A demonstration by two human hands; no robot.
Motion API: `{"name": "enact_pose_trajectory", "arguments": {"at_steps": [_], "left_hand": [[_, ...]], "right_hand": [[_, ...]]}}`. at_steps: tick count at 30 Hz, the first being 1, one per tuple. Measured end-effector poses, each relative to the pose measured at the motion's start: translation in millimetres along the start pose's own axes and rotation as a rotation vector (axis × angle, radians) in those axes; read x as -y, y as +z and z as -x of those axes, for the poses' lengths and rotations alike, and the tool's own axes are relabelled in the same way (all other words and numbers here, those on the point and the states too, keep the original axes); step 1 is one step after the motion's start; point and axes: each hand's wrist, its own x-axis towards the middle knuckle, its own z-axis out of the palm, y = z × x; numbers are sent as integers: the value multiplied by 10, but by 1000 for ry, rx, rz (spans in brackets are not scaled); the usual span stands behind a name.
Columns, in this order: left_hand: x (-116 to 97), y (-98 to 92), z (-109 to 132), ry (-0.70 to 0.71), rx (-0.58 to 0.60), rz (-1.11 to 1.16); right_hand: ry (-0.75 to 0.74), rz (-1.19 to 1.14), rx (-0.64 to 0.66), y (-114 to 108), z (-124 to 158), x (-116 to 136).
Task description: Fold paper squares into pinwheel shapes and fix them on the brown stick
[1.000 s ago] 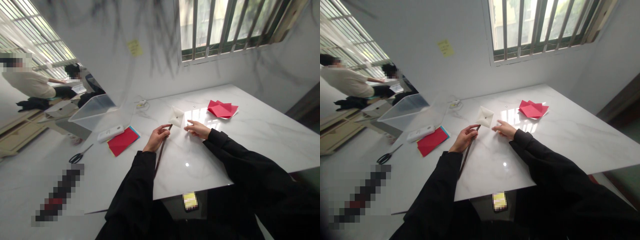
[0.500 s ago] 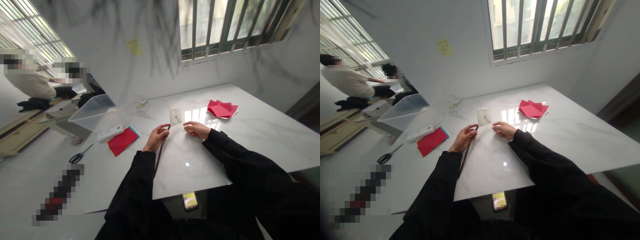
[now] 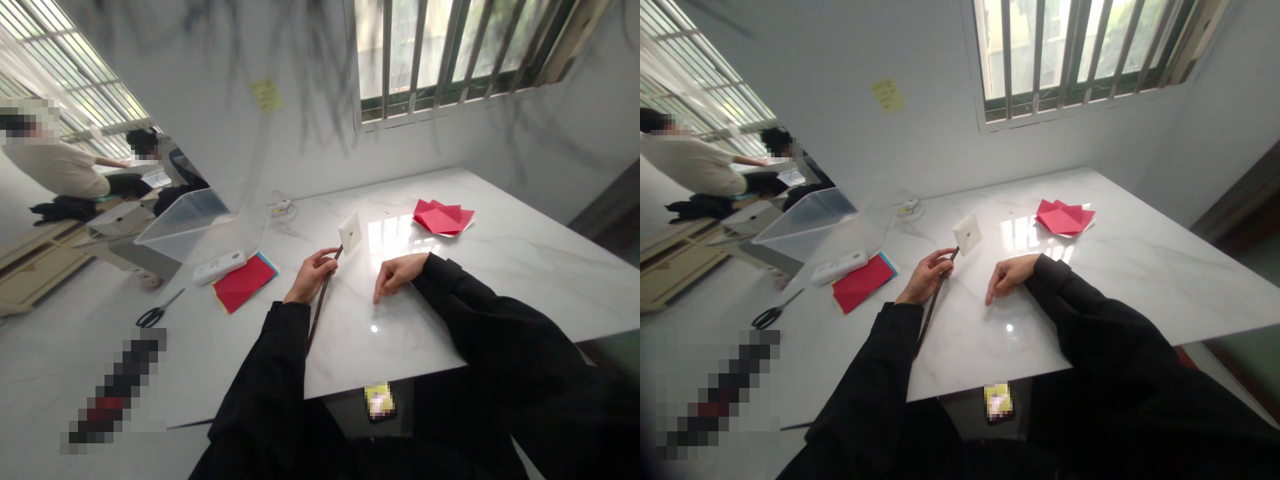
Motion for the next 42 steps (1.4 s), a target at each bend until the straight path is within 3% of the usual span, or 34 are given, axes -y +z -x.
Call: {"name": "enact_pose_trajectory", "arguments": {"at_steps": [1, 2, 3, 4, 6, 11, 13, 15, 16, 17, 20, 21, 22, 23, 25, 31, 34, 37, 39, 40, 41, 42], "left_hand": [[3, -2, -1, 0, 2, 0], [7, -5, -3, -3, 4, 1], [12, -9, -6, -5, 4, 3], [19, -11, -10, -6, -1, 7], [30, -15, -16, -6, -11, 15], [37, -12, -17, -2, -2, 21], [36, -12, -17, -4, -2, 24], [39, -16, -20, -7, 0, 22], [42, -18, -21, -7, -1, 21], [45, -22, -23, -5, -2, 20], [51, -31, -25, -2, -5, 17], [50, -33, -24, -1, -6, 16], [47, -34, -21, -1, -4, 14], [44, -33, -19, -1, -2, 13], [33, -30, -14, -1, 4, 14], [27, -28, -20, -4, 7, 16], [38, -27, -26, -4, -5, 26], [31, -15, -18, -5, 1, 20], [17, -3, -6, -6, 5, 14], [10, 3, 0, -6, 5, 13], [4, 6, 5, -7, 5, 12], [0, 8, 8, -7, 4, 12]], "right_hand": [[18, -31, 229, 37, 29, 25], [20, -72, 358, 72, 43, 43], [9, -117, 388, 101, 42, 52], [-13, -164, 338, 119, 27, 52], [-59, -234, 88, 115, -33, 26], [-29, -360, -708, -51, -174, -94], [-16, -454, -902, -72, -192, -98], [-29, -522, -938, -16, -186, -50], [-35, -534, -839, 40, -175, -8], [-41, -525, -648, 111, -158, 42], [-14, -372, 262, 340, -99, 194], [3, -312, 498, 398, -87, 228], [16, -277, 623, 437, -82, 248], [20, -281, 633, 453, -86, 252], [1, -387, 398, 422, -118, 218], [-101, -813, -689, 90, -232, 11], [-169, -895, -994, -19, -247, -32], [-140, -872, -1158, -35, -251, -25], [-111, -820, -1177, 10, -232, 6], [-103, -786, -1079, 48, -210, 28], [-93, -742, -886, 96, -180, 55], [-80, -680, -610, 150, -144, 84]]}}
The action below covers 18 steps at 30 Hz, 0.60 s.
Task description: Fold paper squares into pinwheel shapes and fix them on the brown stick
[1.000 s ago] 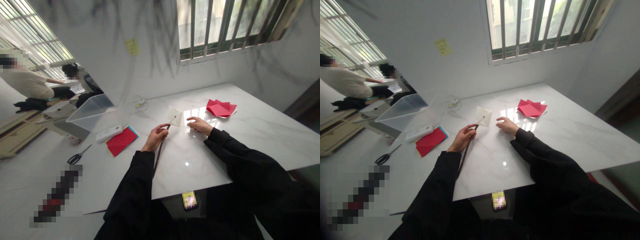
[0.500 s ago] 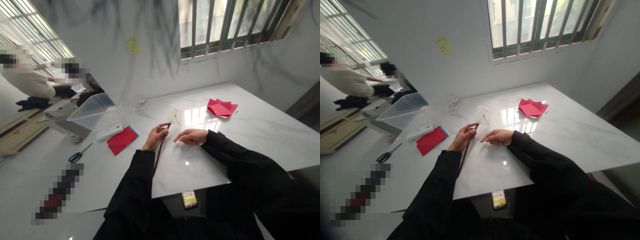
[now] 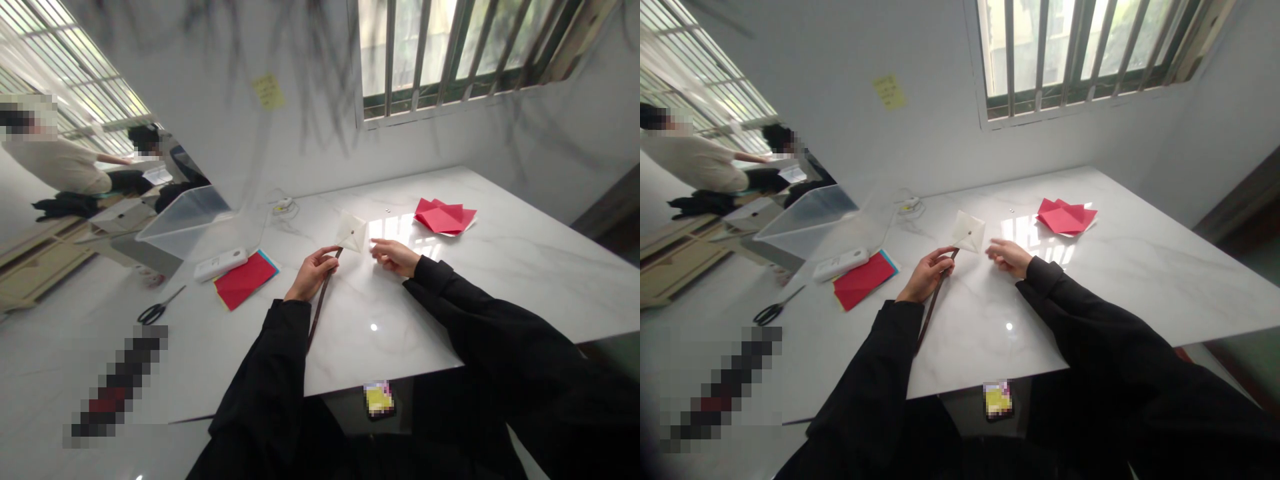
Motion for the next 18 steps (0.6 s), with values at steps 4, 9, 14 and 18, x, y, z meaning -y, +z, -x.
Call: {"name": "enact_pose_trajectory", "arguments": {"at_steps": [4, 9, 14, 18], "left_hand": [[5, -9, -3, 0, 0, 3], [15, -20, -13, 4, 9, 10], [9, -18, -11, -3, 2, 5], [18, -23, -19, -1, -3, 10]], "right_hand": [[339, 328, 1075, 144, 220, -19], [247, 210, 819, 180, 136, -84], [6, -152, -31, -36, -93, -41], [-108, -322, -429, -210, -187, 11]]}}
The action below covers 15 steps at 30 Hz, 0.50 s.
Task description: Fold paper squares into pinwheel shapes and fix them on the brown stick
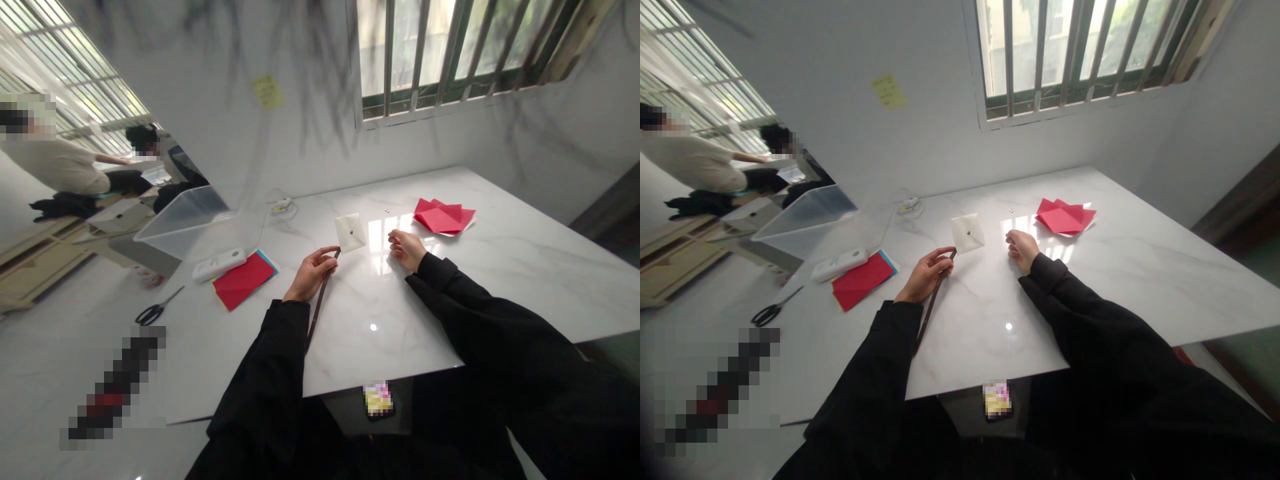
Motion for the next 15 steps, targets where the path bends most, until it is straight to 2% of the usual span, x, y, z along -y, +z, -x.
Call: {"name": "enact_pose_trajectory", "arguments": {"at_steps": [3, 5, 6, 7, 10, 11, 12, 13, 15], "left_hand": [[12, -3, -7, 0, -1, -2], [21, -5, -10, 2, 1, -9], [25, -6, -11, 3, 0, -11], [29, -6, -12, 6, -3, -12], [32, -7, -11, 17, -14, -12], [30, -7, -10, 20, -12, -13], [27, -7, -8, 20, -8, -16], [23, -6, -6, 19, -1, -19], [14, -3, -3, 15, 3, -23]], "right_hand": [[-80, 99, -82, -18, -24, 0], [-144, 255, -69, -7, 12, -14], [-150, 359, 26, 0, 44, -18], [-119, 476, 204, 4, 83, -18], [167, 782, 1019, 7, 212, -4], [263, 824, 1231, 8, 248, -2], [324, 834, 1355, 10, 276, -3], [349, 818, 1397, 14, 294, -8], [350, 743, 1325, 27, 300, -27]]}}
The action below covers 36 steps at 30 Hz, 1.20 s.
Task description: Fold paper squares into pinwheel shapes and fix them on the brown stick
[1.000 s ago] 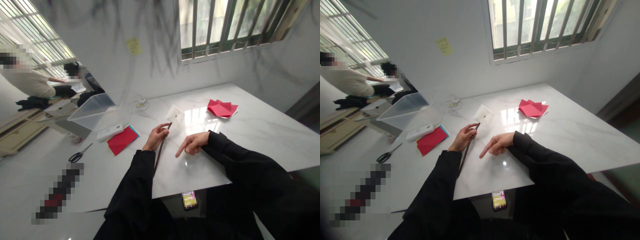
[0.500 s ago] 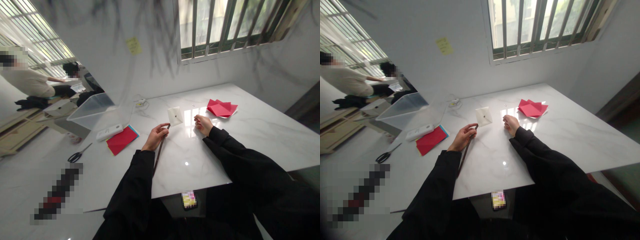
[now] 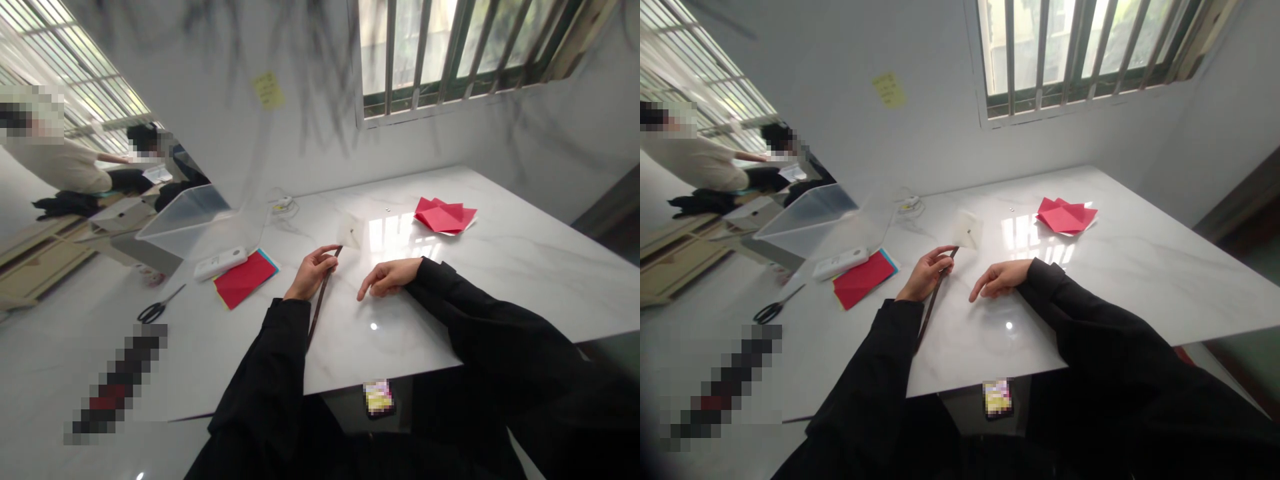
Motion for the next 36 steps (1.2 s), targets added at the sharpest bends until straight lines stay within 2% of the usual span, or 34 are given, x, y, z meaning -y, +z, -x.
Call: {"name": "enact_pose_trajectory", "arguments": {"at_steps": [5, 11, 13, 16, 19, 21, 22, 23, 24, 26, 27, 28, 29, 30, 33, 36], "left_hand": [[-14, 9, 6, -4, -6, 3], [-13, 12, 6, -5, -6, 6], [-2, 8, 2, -2, 2, 7], [20, 3, -7, -1, -1, 16], [28, 4, -10, -9, -4, 16], [18, 11, -7, -13, -5, 16], [11, 14, -3, -14, -5, 16], [2, 18, 1, -15, -4, 15], [-5, 20, 5, -16, -2, 14], [-15, 21, 12, -15, 1, 13], [-17, 20, 13, -14, 2, 12], [-17, 18, 14, -13, 1, 12], [-16, 16, 13, -12, -2, 13], [-15, 13, 11, -11, -4, 12], [-14, 9, 6, -8, -8, 7], [-18, 8, 4, -10, -5, 5]], "right_hand": [[-13, -180, -327, -91, -24, -31], [-122, -297, -1080, -315, 92, -99], [-161, -324, -1279, -382, 113, -131], [-202, -357, -1436, -449, 96, -176], [-222, -339, -1481, -447, 47, -190], [-229, -309, -1413, -377, 22, -163], [-216, -293, -1285, -317, 14, -138], [-179, -270, -1072, -240, 7, -106], [-122, -233, -785, -152, -1, -70], [35, -111, -85, 37, -28, 0], [88, -56, 186, 122, -49, 29], [114, -27, 347, 191, -74, 50], [105, -28, 387, 238, -98, 63], [78, -50, 350, 262, -120, 67], [-4, -139, 117, 223, -143, 41], [-10, -164, 58, 130, -110, 2]]}}
